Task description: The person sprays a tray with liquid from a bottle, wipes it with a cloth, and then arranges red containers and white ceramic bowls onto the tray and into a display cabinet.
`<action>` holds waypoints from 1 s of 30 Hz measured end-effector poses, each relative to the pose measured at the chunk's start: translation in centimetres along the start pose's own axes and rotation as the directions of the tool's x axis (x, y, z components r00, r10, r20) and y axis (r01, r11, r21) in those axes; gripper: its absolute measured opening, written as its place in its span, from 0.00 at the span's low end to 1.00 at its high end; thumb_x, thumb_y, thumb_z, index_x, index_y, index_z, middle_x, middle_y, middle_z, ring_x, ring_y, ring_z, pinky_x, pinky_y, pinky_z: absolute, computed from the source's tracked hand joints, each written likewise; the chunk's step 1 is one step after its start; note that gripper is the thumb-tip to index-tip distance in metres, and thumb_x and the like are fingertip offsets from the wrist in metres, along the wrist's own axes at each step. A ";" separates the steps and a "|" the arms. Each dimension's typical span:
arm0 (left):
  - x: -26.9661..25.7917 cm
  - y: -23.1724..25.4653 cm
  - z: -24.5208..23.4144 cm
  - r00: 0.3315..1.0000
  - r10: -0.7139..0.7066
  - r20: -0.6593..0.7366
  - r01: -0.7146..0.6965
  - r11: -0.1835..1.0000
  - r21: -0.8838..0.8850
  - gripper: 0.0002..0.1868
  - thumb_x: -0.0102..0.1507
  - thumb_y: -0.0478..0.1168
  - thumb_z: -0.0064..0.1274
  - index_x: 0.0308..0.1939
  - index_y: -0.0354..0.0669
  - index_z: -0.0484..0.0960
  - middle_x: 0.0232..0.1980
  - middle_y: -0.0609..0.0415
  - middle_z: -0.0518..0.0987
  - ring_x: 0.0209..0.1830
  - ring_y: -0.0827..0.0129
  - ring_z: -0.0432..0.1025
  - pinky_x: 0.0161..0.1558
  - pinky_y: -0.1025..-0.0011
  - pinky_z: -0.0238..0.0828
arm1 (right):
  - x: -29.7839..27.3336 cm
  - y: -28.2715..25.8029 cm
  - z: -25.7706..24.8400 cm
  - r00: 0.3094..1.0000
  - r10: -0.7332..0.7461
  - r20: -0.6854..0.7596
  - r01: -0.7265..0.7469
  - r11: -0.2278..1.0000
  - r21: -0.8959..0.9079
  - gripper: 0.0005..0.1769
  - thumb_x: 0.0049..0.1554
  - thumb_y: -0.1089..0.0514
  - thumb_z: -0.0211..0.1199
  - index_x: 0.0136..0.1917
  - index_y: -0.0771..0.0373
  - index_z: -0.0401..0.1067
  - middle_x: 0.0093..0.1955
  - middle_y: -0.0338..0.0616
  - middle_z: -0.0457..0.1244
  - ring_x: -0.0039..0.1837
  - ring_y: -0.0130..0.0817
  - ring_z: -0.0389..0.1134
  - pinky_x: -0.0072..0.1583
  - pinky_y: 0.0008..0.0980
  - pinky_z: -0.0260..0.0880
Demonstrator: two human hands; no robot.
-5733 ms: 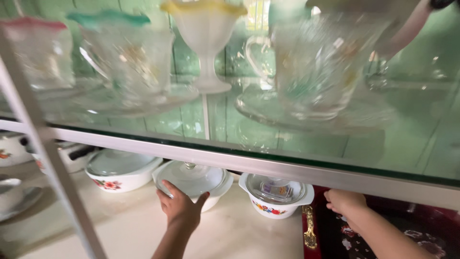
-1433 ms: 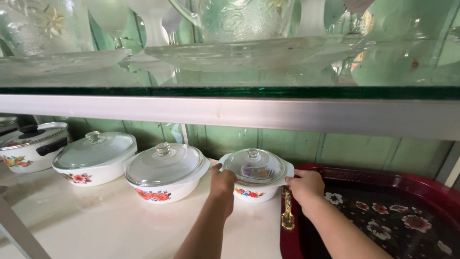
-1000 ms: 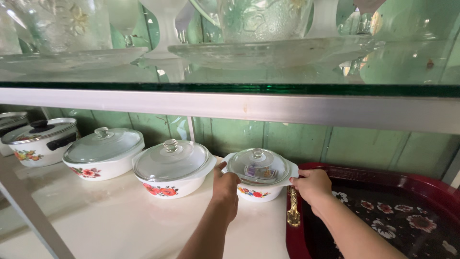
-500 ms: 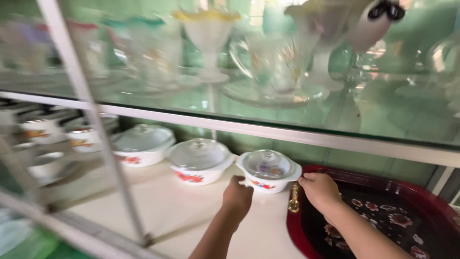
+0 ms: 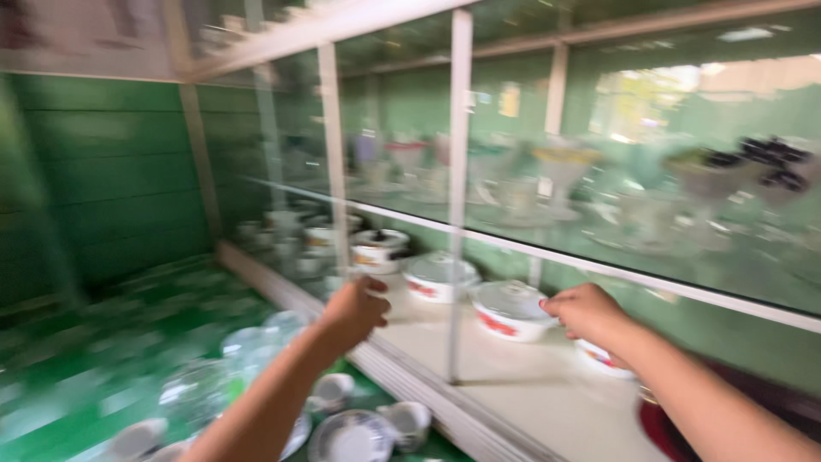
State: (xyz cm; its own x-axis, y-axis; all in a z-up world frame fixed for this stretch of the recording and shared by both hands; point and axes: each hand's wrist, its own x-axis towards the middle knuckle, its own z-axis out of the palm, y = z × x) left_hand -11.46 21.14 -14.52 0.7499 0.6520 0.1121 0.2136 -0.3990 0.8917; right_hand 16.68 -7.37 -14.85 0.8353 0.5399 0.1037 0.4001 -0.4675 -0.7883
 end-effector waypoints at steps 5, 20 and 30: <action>-12.6 2.0 -17.0 0.969 -0.079 -0.236 0.089 0.995 0.033 0.24 0.62 0.38 0.53 0.63 0.45 0.73 0.52 0.52 0.82 0.44 0.67 0.80 0.34 0.64 0.72 | -5.0 -13.6 9.0 0.981 -0.141 0.135 0.142 0.990 0.002 0.21 0.57 0.46 0.67 0.49 0.68 0.84 0.48 0.54 0.71 0.48 0.41 0.70 0.49 0.40 0.74; -49.3 -8.5 -42.3 0.618 -0.167 -0.768 0.481 0.853 0.201 0.23 0.59 0.37 0.52 0.59 0.39 0.78 0.45 0.45 0.85 0.39 0.63 0.84 0.45 0.66 0.79 | -31.1 -38.6 42.3 0.612 -0.475 0.633 0.357 0.880 0.315 0.16 0.57 0.47 0.66 0.45 0.62 0.82 0.44 0.40 0.70 0.48 0.31 0.68 0.48 0.39 0.71; -59.1 -22.1 -43.8 0.555 -0.237 -0.798 0.633 0.742 0.220 0.19 0.59 0.41 0.54 0.52 0.39 0.85 0.44 0.41 0.86 0.41 0.60 0.80 0.49 0.65 0.77 | -45.0 -41.8 57.0 0.437 -0.509 0.741 0.382 0.851 0.359 0.15 0.55 0.49 0.68 0.42 0.64 0.82 0.38 0.41 0.68 0.42 0.31 0.68 0.43 0.37 0.70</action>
State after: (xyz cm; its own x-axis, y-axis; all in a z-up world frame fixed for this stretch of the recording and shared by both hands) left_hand -87.95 19.67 -21.69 -0.1340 0.9705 0.2005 0.7709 -0.0251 0.6365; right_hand -59.10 27.77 -21.11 -0.1180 0.9930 -0.0028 0.5245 0.0599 -0.8493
